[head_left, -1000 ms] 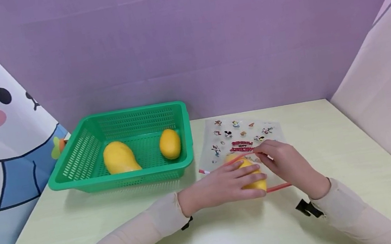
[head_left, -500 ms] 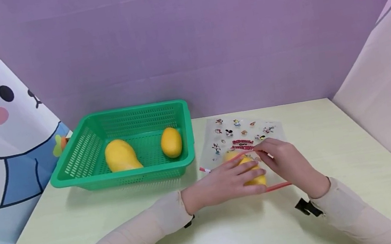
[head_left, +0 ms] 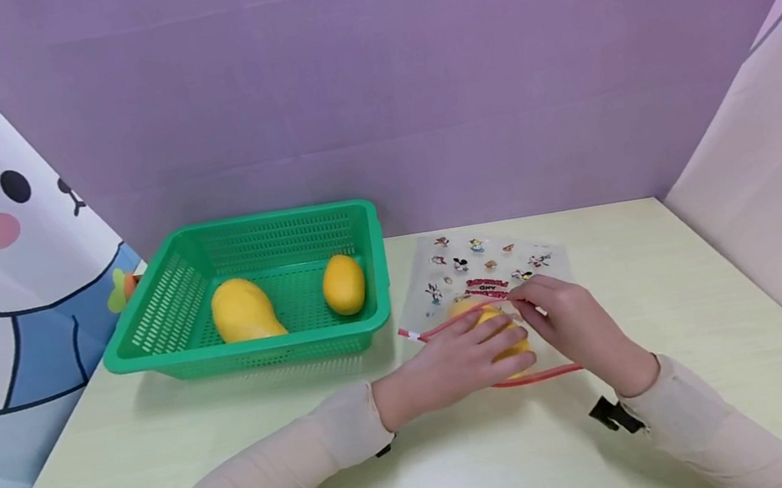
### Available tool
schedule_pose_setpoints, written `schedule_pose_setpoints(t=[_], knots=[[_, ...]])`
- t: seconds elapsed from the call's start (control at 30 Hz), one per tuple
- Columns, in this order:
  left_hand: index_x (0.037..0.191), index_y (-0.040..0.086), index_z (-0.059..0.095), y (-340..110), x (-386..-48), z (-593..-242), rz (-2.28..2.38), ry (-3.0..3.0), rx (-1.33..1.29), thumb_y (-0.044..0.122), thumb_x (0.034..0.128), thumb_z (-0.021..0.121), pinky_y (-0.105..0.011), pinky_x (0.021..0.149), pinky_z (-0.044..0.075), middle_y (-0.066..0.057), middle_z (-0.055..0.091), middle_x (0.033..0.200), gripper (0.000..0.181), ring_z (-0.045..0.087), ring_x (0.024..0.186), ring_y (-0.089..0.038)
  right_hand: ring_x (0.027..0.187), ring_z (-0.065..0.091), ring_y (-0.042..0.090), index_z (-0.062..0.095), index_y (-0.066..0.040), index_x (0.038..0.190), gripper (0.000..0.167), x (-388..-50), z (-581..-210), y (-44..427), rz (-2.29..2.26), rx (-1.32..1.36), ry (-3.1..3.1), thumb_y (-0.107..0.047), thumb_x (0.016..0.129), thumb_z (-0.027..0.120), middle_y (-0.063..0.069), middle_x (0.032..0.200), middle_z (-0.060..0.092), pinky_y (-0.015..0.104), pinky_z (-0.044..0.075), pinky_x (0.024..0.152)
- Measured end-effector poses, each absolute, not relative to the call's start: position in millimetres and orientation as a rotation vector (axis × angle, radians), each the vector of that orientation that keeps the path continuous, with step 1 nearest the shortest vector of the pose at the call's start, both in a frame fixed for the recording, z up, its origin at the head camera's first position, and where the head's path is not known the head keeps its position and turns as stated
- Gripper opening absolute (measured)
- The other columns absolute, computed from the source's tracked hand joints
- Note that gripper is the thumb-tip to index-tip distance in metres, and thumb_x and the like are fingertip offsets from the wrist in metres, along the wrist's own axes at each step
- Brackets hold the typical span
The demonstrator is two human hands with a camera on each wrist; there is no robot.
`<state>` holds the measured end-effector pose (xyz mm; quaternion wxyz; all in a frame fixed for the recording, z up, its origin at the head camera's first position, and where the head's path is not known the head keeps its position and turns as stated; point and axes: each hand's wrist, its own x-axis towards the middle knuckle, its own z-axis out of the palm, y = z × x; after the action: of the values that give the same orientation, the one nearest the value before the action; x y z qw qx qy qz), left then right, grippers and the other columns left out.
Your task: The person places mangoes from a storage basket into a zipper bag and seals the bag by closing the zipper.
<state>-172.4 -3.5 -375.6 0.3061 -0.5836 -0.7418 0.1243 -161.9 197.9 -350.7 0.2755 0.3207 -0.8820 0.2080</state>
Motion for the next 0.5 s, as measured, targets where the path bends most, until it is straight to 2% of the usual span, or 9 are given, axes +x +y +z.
schedule_pose_setpoints(t=[0.13,0.33,0.5], knots=[[0.126,0.026,0.046,-2.3,-171.0,-375.8,0.319,-2.013,-1.526,0.018,0.0934,0.058,-0.033,0.099,0.040,0.003,0.047,0.130,0.036,0.042,0.124,-0.018,0.072,0.063,0.017,0.067,-0.001,0.087,0.020,-161.2,-350.3,197.5,0.560,0.851,-2.380,0.010,0.071,0.075,0.006,0.083,0.067,0.032,0.054,0.061],[0.123,0.025,0.047,-1.5,-170.7,-376.0,0.280,-2.071,-1.470,0.020,0.0900,0.063,-0.025,0.075,0.047,0.000,0.046,0.125,0.037,0.043,0.113,-0.019,0.072,0.063,0.017,0.068,-0.001,0.087,0.019,-162.4,-350.5,197.1,0.565,0.845,-2.372,0.009,0.072,0.074,0.006,0.083,0.067,0.031,0.053,0.060],[0.124,0.025,0.046,-0.5,-168.1,-374.5,0.327,-2.143,-1.433,0.020,0.0892,0.064,-0.024,0.074,0.049,-0.001,0.043,0.134,0.040,0.041,0.117,-0.020,0.071,0.063,0.018,0.068,-0.001,0.088,0.018,-163.0,-350.1,195.7,0.564,0.836,-2.364,0.008,0.073,0.074,0.007,0.084,0.067,0.031,0.054,0.060]])
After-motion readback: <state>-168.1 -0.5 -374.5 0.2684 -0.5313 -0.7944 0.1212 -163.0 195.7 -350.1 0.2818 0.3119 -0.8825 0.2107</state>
